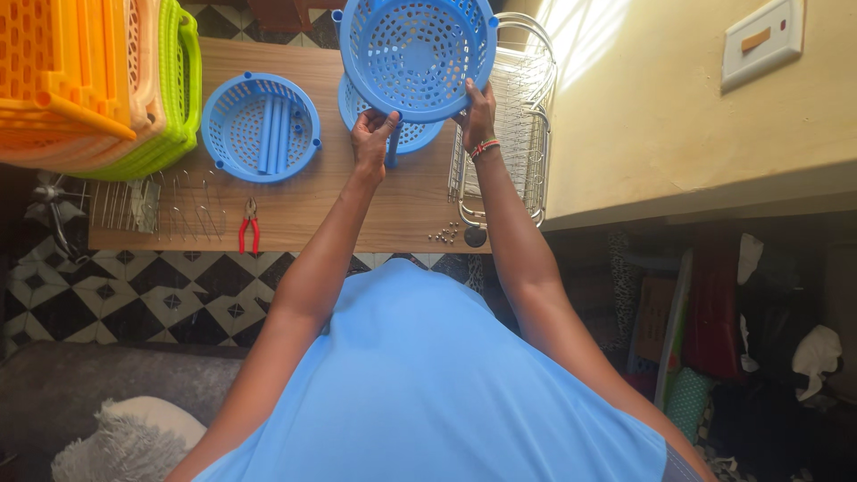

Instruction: The person assembles a three-tier blue plastic storage basket by inserting vertical support rods into the basket tiers and stacking them together. The person handles the basket tiers and rods by hand, aligning and inserting the rods to connect the tiers into a single unit.

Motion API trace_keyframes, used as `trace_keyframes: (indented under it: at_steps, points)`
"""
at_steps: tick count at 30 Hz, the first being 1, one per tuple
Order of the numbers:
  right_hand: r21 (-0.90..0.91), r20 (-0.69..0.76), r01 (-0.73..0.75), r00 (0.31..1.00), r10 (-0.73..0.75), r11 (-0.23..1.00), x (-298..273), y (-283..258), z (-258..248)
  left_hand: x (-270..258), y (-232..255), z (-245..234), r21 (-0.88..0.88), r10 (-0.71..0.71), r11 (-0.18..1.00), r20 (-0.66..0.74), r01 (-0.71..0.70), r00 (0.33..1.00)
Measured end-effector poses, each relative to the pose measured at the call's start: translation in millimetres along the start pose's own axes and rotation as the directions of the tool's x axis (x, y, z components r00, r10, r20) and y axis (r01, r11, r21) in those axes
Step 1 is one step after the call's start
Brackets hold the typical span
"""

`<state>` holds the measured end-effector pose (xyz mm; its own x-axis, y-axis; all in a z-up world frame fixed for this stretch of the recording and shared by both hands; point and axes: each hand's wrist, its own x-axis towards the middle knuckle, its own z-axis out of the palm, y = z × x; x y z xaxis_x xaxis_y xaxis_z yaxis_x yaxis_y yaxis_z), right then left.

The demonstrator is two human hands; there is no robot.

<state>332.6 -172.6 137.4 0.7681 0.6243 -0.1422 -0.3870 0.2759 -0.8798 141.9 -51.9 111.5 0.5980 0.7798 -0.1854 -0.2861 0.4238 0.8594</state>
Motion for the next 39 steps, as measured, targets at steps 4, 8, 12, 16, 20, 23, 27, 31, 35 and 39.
trace_keyframes:
  at_steps: [4, 8, 12, 16, 20, 23, 27, 31, 35, 39]
  points:
    - [0.037, 0.038, -0.067, 0.997, 0.066, 0.997, 12.3, 10.0, -11.0, -1.2, -6.2, 0.8, -0.022, -0.007, 1.000, -0.029, 0.006, 1.000]
    - [0.072, 0.053, -0.102, 0.994, 0.099, 0.992, 17.2, 22.0, -20.5, -4.3, -10.5, 1.2, -0.001, 0.034, 0.999, -0.046, -0.034, 0.998]
    - [0.071, 0.058, -0.116, 0.992, 0.112, 0.991, 28.4, 24.1, -22.4, 0.5, -10.9, 3.4, 0.089, 0.018, 0.996, -0.092, -0.010, 0.996]
    - [0.060, 0.073, -0.115, 0.991, 0.110, 0.992, 30.9, 26.0, -25.6, 1.4, -16.8, 3.2, 0.039, 0.052, 0.998, -0.087, -0.049, 0.995]
    - [0.067, 0.061, -0.124, 0.991, 0.120, 0.990, 31.6, 28.2, -22.9, 0.9, -17.0, 1.7, 0.080, 0.066, 0.995, -0.098, -0.058, 0.993]
    - [0.098, 0.075, -0.124, 0.990, 0.117, 0.987, 27.7, 29.8, -24.7, -2.9, -16.4, 0.4, 0.062, 0.051, 0.997, -0.086, -0.046, 0.995]
    - [0.082, 0.073, -0.152, 0.987, 0.146, 0.985, 26.1, 26.3, -26.3, -4.1, -10.5, -2.2, 0.081, 0.023, 0.997, -0.081, -0.016, 0.996]
    - [-0.020, 0.045, -0.139, 0.989, 0.140, 0.990, 27.3, 19.1, -26.9, 0.9, -5.0, -8.3, 0.098, -0.007, 0.995, -0.020, 0.009, 1.000]
    - [-0.034, 0.059, -0.082, 0.995, 0.083, 0.996, 23.2, 13.3, -22.8, 1.1, -4.7, -28.4, 0.188, -0.082, 0.978, -0.065, 0.093, 0.995]
    - [-0.054, 0.047, -0.032, 0.998, 0.035, 0.998, 39.6, -3.4, -11.3, 35.7, 0.4, -51.5, 0.140, -0.175, 0.969, -0.201, 0.205, 0.964]
